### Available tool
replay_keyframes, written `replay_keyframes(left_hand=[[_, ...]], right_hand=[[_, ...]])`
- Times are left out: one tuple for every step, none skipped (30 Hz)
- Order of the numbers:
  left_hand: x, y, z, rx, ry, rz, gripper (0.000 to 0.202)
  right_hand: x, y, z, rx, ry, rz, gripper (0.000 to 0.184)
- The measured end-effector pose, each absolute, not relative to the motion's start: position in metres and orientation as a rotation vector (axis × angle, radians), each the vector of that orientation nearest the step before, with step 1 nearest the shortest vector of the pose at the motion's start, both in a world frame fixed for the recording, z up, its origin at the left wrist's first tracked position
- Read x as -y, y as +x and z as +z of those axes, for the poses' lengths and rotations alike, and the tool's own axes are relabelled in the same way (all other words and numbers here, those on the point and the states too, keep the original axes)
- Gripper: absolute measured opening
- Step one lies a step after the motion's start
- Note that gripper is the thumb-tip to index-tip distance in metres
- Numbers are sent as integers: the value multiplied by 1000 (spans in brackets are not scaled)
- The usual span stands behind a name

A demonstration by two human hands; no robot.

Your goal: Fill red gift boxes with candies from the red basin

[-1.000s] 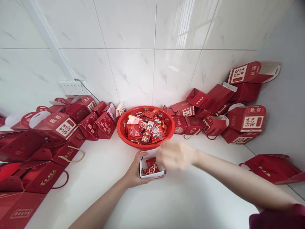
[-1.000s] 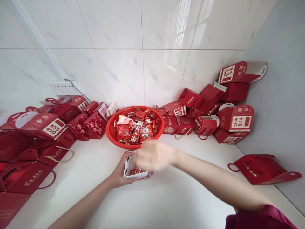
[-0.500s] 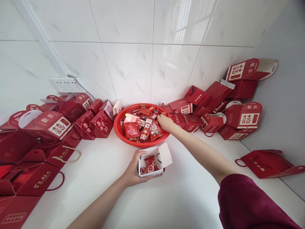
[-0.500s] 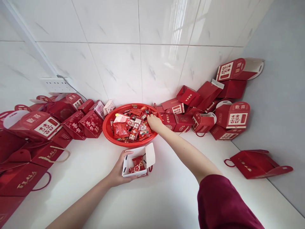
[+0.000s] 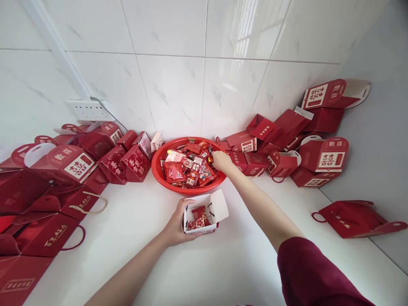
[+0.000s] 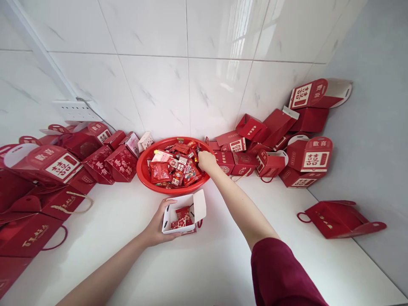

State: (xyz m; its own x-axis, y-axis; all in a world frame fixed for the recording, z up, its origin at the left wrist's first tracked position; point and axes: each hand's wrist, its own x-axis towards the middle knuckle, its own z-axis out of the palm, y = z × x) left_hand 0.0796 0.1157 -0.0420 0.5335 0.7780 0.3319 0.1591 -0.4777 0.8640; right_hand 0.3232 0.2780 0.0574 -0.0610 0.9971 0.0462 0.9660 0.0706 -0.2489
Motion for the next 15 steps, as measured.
replay_keyframes(left_hand=[[-116,80,-43,-757,1940,951,88],[-116,80,-43,-754,1941,961,88],[-116,80,-44,-753,1944,968,89],[-117,80,-45,-752,1948,974,90],[-118,80,-46,-753,1952,974,91],[-118,80,-47,-754,1953,972,91],[-119,80,-48,-755,1953,967,92],[-119,79,-49,-754,1951,964,92],[-119,79,-49,-754,1947,960,92],[-119,80,-50,-750,1949,961,92],[-118,80,-50,-741,1963,965,91],[-117,80,-49,-726,1997,974,92],[-116,80,-49,-708,2049,985,93],[-115,81,-49,-689,2111,999,96],[-114,81,-49,-668,2175,1013,99]], right_hand=[[-271,328,61,2078,-1976,179,25],[-262,334,64,2017,-1950,142,24],[-254,340,67,1959,-1925,114,25],[-245,347,69,1912,-1905,89,27],[-237,353,70,1869,-1874,92,29],[-228,358,71,1823,-1816,142,31],[-219,362,72,1767,-1725,239,34],[-211,365,72,1700,-1602,369,37],[-202,366,72,1623,-1459,508,39],[-193,367,72,1546,-1316,638,41],[-185,366,73,1488,-1195,748,42],[-176,365,75,1461,-1114,829,42],[-167,364,77,1453,-1062,891,40],[-159,362,79,1459,-1034,944,38],[-152,359,81,1483,-1027,999,36]])
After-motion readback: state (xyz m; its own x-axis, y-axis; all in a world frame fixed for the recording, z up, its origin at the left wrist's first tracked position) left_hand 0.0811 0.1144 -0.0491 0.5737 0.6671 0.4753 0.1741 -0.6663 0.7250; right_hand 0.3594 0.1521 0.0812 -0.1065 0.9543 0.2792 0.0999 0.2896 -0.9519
